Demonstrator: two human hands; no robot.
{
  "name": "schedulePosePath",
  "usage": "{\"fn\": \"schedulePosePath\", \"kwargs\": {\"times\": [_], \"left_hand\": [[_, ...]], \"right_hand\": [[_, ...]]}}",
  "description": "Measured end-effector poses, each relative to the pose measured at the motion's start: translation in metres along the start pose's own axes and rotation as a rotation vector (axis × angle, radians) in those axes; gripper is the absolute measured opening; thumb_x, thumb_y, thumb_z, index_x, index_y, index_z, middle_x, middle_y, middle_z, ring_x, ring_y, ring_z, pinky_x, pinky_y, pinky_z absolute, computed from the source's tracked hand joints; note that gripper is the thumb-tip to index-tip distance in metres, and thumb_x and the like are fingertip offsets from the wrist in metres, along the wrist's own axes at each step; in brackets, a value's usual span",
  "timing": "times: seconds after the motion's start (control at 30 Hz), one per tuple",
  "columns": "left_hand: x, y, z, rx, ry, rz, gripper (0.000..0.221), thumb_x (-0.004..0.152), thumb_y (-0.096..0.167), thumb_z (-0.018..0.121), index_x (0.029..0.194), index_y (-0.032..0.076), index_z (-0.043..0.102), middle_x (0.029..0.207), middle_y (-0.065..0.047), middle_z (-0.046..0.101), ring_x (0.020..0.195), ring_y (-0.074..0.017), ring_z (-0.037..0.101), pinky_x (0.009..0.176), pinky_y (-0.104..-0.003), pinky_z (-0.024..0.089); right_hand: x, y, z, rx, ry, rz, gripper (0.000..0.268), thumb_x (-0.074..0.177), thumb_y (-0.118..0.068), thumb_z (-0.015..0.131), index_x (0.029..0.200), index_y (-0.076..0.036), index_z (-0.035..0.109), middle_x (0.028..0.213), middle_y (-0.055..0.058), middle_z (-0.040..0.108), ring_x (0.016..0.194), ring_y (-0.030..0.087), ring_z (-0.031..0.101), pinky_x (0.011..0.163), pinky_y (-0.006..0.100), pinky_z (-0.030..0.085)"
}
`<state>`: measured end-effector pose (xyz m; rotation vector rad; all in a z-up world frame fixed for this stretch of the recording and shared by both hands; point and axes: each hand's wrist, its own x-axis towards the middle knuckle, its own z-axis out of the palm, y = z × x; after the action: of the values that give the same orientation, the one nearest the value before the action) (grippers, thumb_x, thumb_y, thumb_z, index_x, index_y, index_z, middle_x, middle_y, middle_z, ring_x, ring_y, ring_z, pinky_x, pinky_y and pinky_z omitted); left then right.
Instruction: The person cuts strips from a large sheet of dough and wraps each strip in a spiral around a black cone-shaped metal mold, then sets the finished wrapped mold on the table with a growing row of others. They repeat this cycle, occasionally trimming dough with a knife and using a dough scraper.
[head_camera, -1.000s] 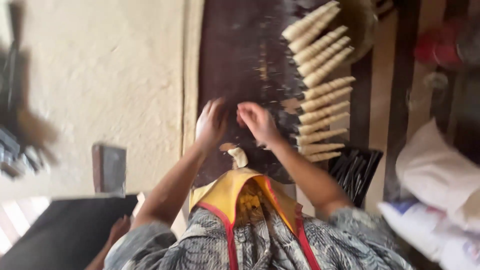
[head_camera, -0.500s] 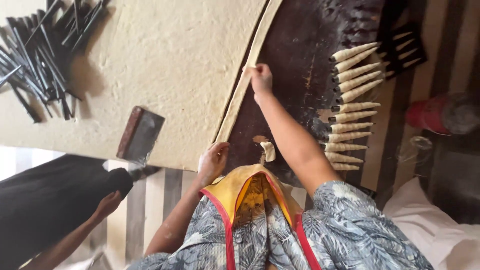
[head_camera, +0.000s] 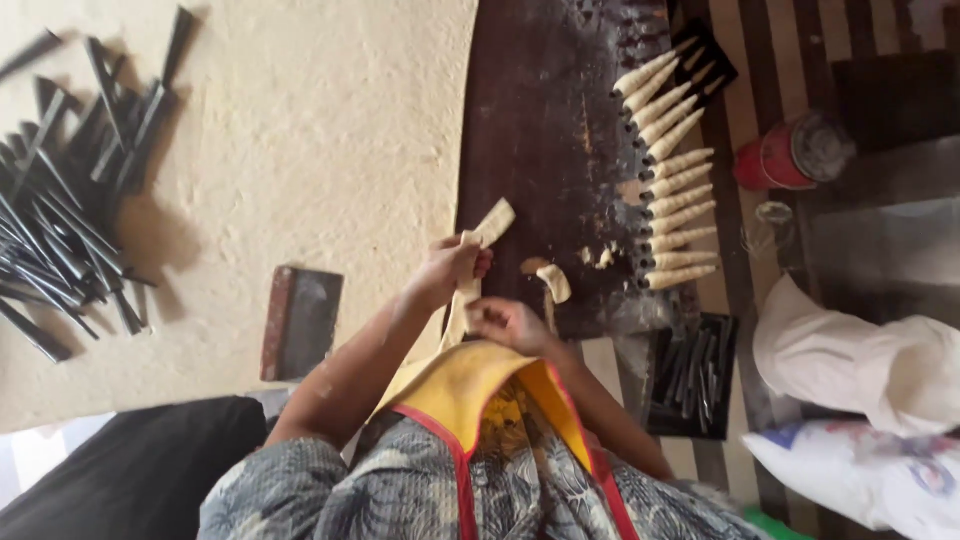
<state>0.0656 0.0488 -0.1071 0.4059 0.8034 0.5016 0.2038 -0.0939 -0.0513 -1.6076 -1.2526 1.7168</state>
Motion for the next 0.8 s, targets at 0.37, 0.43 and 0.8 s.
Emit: {"fn": "schedulePosePath", "kwargs": {"times": [0.37, 0.43, 0.8], "left_hand": [[-0.155, 0.035, 0.025, 0.846, -0.337, 0.243, 0.035, 0.097, 0.034, 0.067, 0.112, 0.004, 0.076, 0.096, -0.009, 0.079, 0.089, -0.0159, 0.073, 0.083, -0.034, 0.059], [-0.166, 0.049, 0.017, 0.901, -0.369, 0.260, 0.036, 0.096, 0.036, 0.067, 0.113, 0.005, 0.076, 0.096, -0.009, 0.078, 0.088, -0.0147, 0.073, 0.082, -0.032, 0.058], [-0.103, 0.099, -0.117, 1.263, 0.136, 0.341, 0.031, 0.096, 0.029, 0.058, 0.123, 0.023, 0.073, 0.111, -0.006, 0.076, 0.093, -0.0232, 0.074, 0.078, -0.040, 0.060]], "right_hand": [[0.062, 0.028, -0.028, 1.319, 0.336, 0.073, 0.057, 0.100, -0.048, 0.045, 0.126, 0.000, 0.062, 0.117, 0.019, 0.072, 0.104, 0.029, 0.074, 0.092, 0.041, 0.059], [0.101, 0.066, -0.053, 1.619, 0.370, 0.084, 0.049, 0.108, -0.038, 0.051, 0.126, 0.008, 0.059, 0.119, 0.022, 0.069, 0.107, 0.034, 0.072, 0.098, 0.042, 0.059], [0.071, -0.045, -0.050, 1.118, 0.799, -0.347, 0.031, 0.113, -0.026, 0.053, 0.126, 0.000, 0.063, 0.115, 0.010, 0.071, 0.112, 0.025, 0.068, 0.108, 0.047, 0.055]]}}
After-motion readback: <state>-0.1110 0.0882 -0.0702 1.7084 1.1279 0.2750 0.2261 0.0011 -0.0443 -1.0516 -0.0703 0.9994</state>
